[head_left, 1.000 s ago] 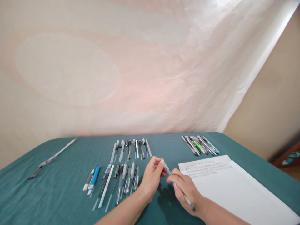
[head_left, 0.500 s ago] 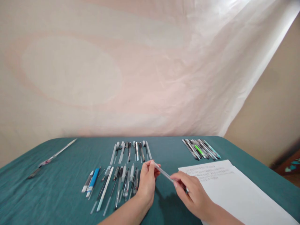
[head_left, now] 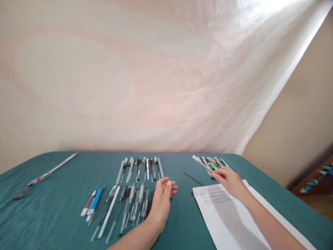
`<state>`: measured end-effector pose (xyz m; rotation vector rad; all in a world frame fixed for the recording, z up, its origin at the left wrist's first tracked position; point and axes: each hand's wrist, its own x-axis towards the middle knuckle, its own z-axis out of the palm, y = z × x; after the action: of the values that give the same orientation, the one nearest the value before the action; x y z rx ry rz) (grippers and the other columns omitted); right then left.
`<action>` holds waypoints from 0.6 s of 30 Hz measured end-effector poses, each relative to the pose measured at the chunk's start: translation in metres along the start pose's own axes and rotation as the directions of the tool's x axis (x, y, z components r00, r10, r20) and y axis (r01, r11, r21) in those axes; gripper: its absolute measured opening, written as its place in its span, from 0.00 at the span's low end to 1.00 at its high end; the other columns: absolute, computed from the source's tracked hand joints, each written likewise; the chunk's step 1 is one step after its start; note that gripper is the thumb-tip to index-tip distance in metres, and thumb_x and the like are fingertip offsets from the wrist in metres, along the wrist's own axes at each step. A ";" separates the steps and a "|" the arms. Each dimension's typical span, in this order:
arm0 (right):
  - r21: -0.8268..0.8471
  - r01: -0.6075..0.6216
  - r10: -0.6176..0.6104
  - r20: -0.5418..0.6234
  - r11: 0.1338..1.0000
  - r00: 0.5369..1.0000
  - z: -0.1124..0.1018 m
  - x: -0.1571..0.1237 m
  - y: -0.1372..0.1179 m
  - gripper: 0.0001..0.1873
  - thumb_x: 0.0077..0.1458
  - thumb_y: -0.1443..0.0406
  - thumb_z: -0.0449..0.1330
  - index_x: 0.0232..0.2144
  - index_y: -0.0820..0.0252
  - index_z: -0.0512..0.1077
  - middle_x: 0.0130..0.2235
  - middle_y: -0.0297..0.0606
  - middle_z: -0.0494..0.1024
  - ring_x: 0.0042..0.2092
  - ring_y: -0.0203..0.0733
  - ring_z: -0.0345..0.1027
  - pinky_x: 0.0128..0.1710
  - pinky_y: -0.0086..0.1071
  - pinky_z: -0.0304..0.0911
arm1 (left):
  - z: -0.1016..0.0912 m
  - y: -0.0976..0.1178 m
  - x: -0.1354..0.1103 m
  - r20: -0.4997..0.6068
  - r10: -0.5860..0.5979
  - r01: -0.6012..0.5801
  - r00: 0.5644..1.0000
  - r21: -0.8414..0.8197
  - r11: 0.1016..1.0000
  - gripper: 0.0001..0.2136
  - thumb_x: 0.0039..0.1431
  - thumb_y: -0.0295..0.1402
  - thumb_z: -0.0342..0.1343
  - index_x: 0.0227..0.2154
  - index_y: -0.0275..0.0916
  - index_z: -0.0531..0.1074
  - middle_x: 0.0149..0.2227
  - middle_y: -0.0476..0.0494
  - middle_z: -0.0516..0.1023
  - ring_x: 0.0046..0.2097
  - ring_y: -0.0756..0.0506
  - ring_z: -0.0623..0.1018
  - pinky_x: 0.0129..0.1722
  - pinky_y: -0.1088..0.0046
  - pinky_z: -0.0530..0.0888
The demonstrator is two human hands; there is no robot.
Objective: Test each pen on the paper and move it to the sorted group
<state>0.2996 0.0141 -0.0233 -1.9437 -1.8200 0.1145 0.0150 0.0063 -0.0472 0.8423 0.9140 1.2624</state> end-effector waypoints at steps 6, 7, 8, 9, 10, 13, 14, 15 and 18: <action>-0.138 -0.366 0.353 -0.109 0.920 0.929 -0.015 0.024 0.113 0.19 0.51 0.57 0.50 0.33 0.62 0.76 0.34 0.47 0.78 0.37 0.49 0.69 0.32 0.33 0.59 | 0.000 0.001 -0.001 0.048 0.026 -0.032 0.998 0.128 0.991 0.15 0.54 0.40 0.50 0.40 0.35 0.62 0.35 0.41 0.72 0.37 0.46 0.74 0.39 0.67 0.70; -0.150 -0.400 0.386 -0.115 0.904 0.915 -0.016 0.025 0.123 0.19 0.50 0.57 0.51 0.34 0.62 0.76 0.34 0.48 0.78 0.37 0.51 0.70 0.31 0.34 0.59 | 0.000 0.001 -0.002 0.058 0.027 -0.035 0.998 0.146 0.989 0.14 0.54 0.40 0.49 0.39 0.35 0.62 0.35 0.41 0.72 0.37 0.46 0.74 0.39 0.67 0.70; -0.160 -0.431 0.416 -0.118 0.888 0.901 -0.017 0.026 0.132 0.19 0.49 0.56 0.51 0.34 0.62 0.76 0.34 0.49 0.78 0.36 0.51 0.70 0.29 0.34 0.59 | 0.000 0.001 -0.002 0.068 0.026 -0.036 0.997 0.164 0.986 0.14 0.55 0.39 0.49 0.39 0.35 0.62 0.35 0.41 0.72 0.36 0.46 0.74 0.39 0.67 0.70; -0.168 -0.457 0.442 -0.118 0.874 0.889 -0.016 0.028 0.138 0.19 0.49 0.56 0.52 0.33 0.62 0.77 0.34 0.49 0.78 0.35 0.52 0.70 0.28 0.34 0.58 | 0.000 0.001 -0.002 0.078 0.023 -0.037 0.997 0.182 0.983 0.13 0.55 0.39 0.48 0.38 0.35 0.62 0.35 0.41 0.72 0.36 0.47 0.74 0.38 0.68 0.69; -0.173 -0.476 0.462 -0.115 0.862 0.879 -0.015 0.031 0.143 0.19 0.48 0.56 0.53 0.32 0.62 0.77 0.34 0.49 0.78 0.35 0.52 0.70 0.27 0.34 0.58 | 0.000 0.002 -0.002 0.088 0.020 -0.037 0.996 0.199 0.979 0.12 0.55 0.39 0.48 0.38 0.35 0.63 0.35 0.41 0.72 0.36 0.47 0.74 0.38 0.68 0.69; -0.174 -0.503 0.492 -0.104 0.847 0.865 -0.011 0.040 0.153 0.16 0.46 0.56 0.55 0.27 0.60 0.78 0.31 0.48 0.78 0.32 0.49 0.70 0.26 0.33 0.57 | 0.000 0.004 -0.003 0.108 0.015 -0.039 0.994 0.227 0.973 0.11 0.55 0.38 0.48 0.36 0.35 0.64 0.34 0.42 0.72 0.35 0.47 0.73 0.38 0.69 0.69; -0.170 -0.503 0.492 -0.104 0.848 0.864 -0.009 0.043 0.155 0.16 0.45 0.56 0.56 0.26 0.60 0.78 0.29 0.48 0.78 0.31 0.48 0.70 0.25 0.32 0.57 | -0.001 0.004 -0.003 0.111 0.015 -0.040 0.994 0.228 0.973 0.11 0.55 0.37 0.47 0.36 0.36 0.64 0.34 0.42 0.72 0.35 0.47 0.73 0.38 0.69 0.69; -0.165 -0.499 0.488 -0.107 0.851 0.866 -0.007 0.046 0.156 0.15 0.45 0.56 0.56 0.24 0.60 0.78 0.28 0.47 0.78 0.30 0.47 0.70 0.25 0.32 0.56 | -0.001 0.004 -0.003 0.113 0.016 -0.042 0.993 0.225 0.973 0.11 0.55 0.37 0.47 0.36 0.36 0.64 0.34 0.42 0.72 0.35 0.47 0.73 0.38 0.69 0.68; -0.140 -0.467 0.450 -0.138 0.873 0.882 -0.002 0.050 0.157 0.14 0.43 0.58 0.57 0.22 0.60 0.78 0.25 0.46 0.77 0.27 0.46 0.70 0.24 0.32 0.56 | -0.002 0.004 -0.003 0.122 0.014 -0.040 0.992 0.207 0.977 0.11 0.54 0.38 0.48 0.36 0.36 0.64 0.34 0.43 0.72 0.35 0.47 0.73 0.38 0.69 0.68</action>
<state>0.4509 0.0602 -0.0701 -2.4280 -1.3050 0.0114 0.0117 0.0038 -0.0441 1.0883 0.9522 1.1382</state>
